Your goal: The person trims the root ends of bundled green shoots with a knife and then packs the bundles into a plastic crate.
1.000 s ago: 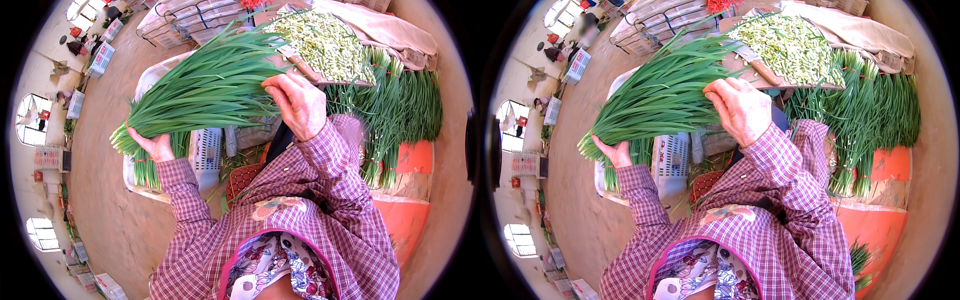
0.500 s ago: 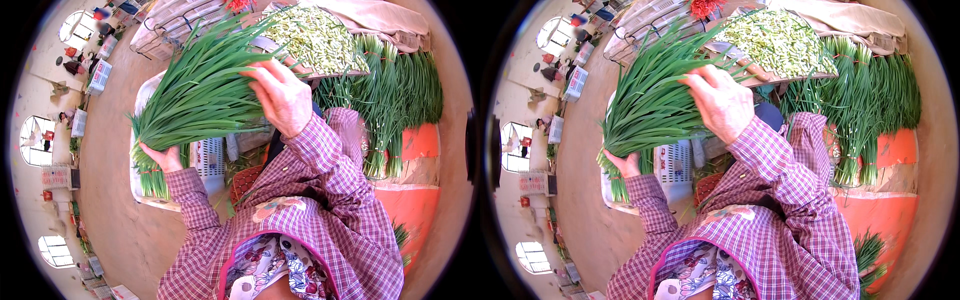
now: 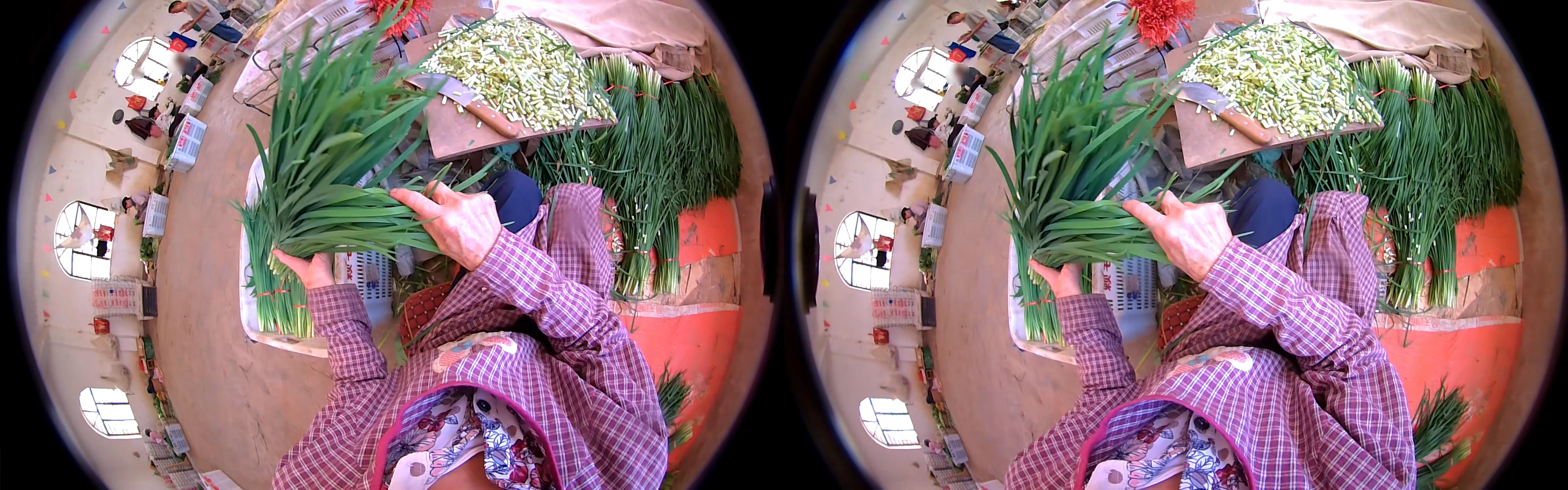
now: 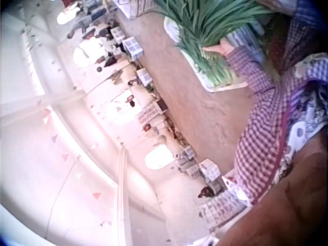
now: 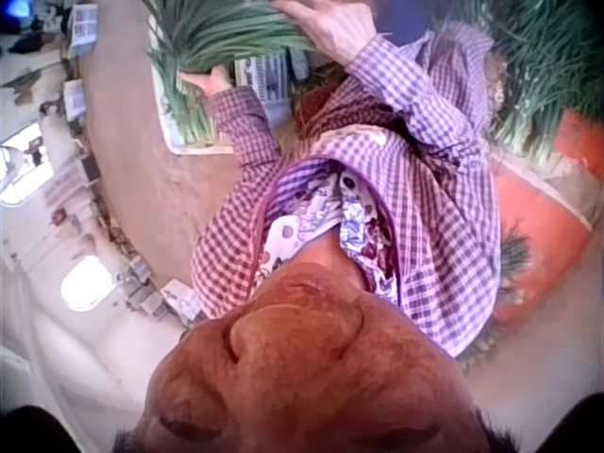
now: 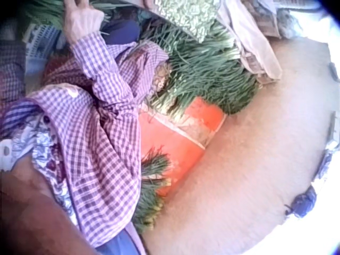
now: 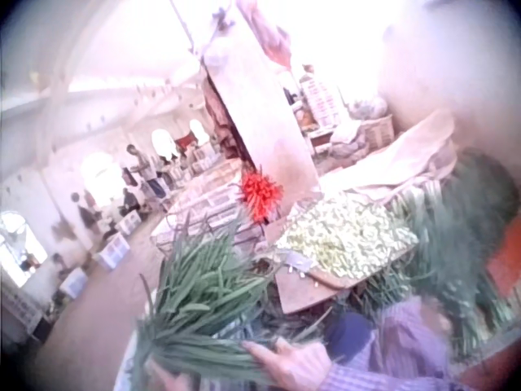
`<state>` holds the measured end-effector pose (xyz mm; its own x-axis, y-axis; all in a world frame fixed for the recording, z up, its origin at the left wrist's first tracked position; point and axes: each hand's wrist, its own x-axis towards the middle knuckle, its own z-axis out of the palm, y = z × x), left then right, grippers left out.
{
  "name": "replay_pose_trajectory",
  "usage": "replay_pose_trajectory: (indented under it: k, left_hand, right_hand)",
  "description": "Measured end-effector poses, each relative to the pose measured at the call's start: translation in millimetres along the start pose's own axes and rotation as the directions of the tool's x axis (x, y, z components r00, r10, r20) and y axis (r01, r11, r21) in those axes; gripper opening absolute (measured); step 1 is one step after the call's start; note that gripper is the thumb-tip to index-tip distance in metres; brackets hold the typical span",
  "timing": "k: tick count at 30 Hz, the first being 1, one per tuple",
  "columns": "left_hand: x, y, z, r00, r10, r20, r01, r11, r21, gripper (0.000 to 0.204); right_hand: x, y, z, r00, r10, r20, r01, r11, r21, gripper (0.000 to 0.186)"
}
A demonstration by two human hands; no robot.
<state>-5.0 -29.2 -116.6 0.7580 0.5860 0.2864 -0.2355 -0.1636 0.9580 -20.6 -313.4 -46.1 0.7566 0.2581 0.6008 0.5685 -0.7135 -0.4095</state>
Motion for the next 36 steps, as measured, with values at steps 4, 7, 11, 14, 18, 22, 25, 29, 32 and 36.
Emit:
replay_pose_trajectory:
  k: [4,7,11,14,18,22,25,29,32,36]
  left_hand:
    - [22.8,-35.3,-35.8,0.991,-0.135,0.022,0.135,0.942,-0.307,0.104]
    - [9.5,-29.6,-9.1,1.000,-0.028,-0.005,0.028,0.997,-0.074,0.105]
    - [0.0,-15.5,-7.2,0.996,0.007,-0.085,-0.002,0.999,0.052,0.109]
    - [16.8,-28.3,-20.2,0.983,-0.181,-0.010,0.153,0.858,-0.490,0.111]
    - [5.0,-35.2,-14.5,1.000,0.025,-0.002,-0.024,0.981,-0.193,0.116]
    - [-4.4,-15.2,-5.1,0.999,-0.047,-0.026,0.039,0.970,-0.241,0.116]
    - [-2.3,-21.3,-9.4,0.998,0.053,-0.025,-0.056,0.981,-0.187,0.113]
    - [-2.7,-17.3,-8.4,0.994,0.098,0.050,-0.080,0.957,-0.279,0.114]
    - [-8.4,-10.7,-3.0,0.979,0.196,0.050,-0.185,0.968,-0.168,0.116]
    - [-8.0,-6.2,-0.2,0.986,0.164,0.000,-0.163,0.983,-0.082,0.116]
  right_hand:
    - [2.9,4.0,-14.8,0.998,0.026,-0.050,-0.022,0.996,0.084,0.034]
    - [3.8,14.3,-44.4,0.982,0.075,-0.176,-0.045,0.985,0.169,0.026]
    - [14.3,12.8,-75.5,0.907,0.113,-0.407,0.001,0.963,0.269,0.017]
    - [20.1,4.2,-96.4,0.881,0.211,-0.424,-0.014,0.906,0.423,0.009]
    - [35.2,10.3,-98.4,0.859,0.184,-0.477,0.033,0.911,0.411,0.008]
    - [48.0,14.2,-92.9,0.891,0.165,-0.423,0.001,0.931,0.364,0.008]
    - [52.7,10.9,-92.4,0.892,0.180,-0.414,-0.004,0.920,0.392,0.007]
    - [54.9,15.7,-91.2,0.890,0.117,-0.441,0.033,0.948,0.318,0.007]
    - [58.5,18.3,-87.5,0.916,0.076,-0.393,0.016,0.974,0.224,0.008]
    - [58.7,16.7,-87.0,0.922,0.060,-0.382,0.028,0.975,0.222,0.007]
